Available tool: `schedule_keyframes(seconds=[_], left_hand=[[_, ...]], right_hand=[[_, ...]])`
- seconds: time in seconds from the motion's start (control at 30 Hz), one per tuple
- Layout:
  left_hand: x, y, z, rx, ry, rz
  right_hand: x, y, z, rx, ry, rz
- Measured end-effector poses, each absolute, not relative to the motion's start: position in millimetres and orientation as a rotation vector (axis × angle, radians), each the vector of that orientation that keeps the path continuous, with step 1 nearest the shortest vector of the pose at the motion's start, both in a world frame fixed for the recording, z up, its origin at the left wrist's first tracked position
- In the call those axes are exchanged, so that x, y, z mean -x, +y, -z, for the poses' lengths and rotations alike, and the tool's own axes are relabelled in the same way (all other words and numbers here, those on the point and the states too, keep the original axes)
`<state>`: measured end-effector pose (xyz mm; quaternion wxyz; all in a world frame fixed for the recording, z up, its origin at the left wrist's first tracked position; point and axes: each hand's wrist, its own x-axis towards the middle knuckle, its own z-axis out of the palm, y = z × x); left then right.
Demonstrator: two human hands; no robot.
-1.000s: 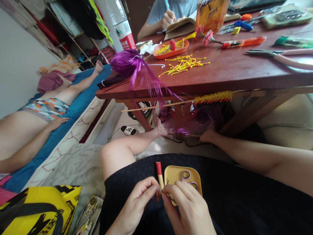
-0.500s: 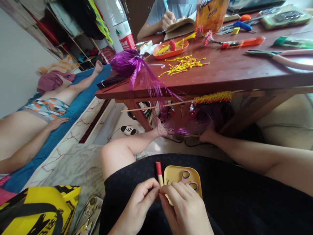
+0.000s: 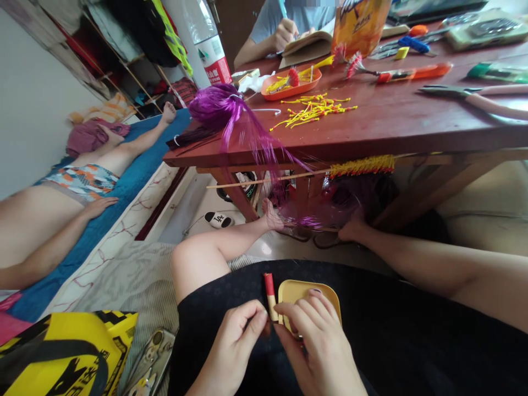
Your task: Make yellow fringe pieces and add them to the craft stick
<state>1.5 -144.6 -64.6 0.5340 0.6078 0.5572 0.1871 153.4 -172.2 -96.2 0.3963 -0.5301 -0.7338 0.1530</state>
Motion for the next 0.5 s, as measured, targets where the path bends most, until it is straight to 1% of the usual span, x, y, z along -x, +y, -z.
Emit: schedule_keyframes(seconds=[0.07,0.23,0.37,0.43,0.5], left_hand=[[-0.6,-144.4,64.6,-1.461,1.347,-0.435],[-4.4,-144.6,65.0,-1.504,1.325,-0.399],[-7.4,-143.1,64.5,-1.645,1.372,-0.360],[-5.7,-142.4,62.3,-1.793,1.438,-0.404],[-2.3,-142.9,59.2,-1.908,1.527,-0.520]], right_hand=[[-154.8,-172.9,96.9,1.354,-1.840,-0.354],[-152.0,-172.5,96.0,1.286,-1.899,-0.449],[-145.8,-169.1,93.9,1.255,-1.888,-0.383],[-145.6,-169.0,94.5,1.279,-1.847,-0.349],[-148.0,-170.6,96.7,1.305,-1.839,-0.326]])
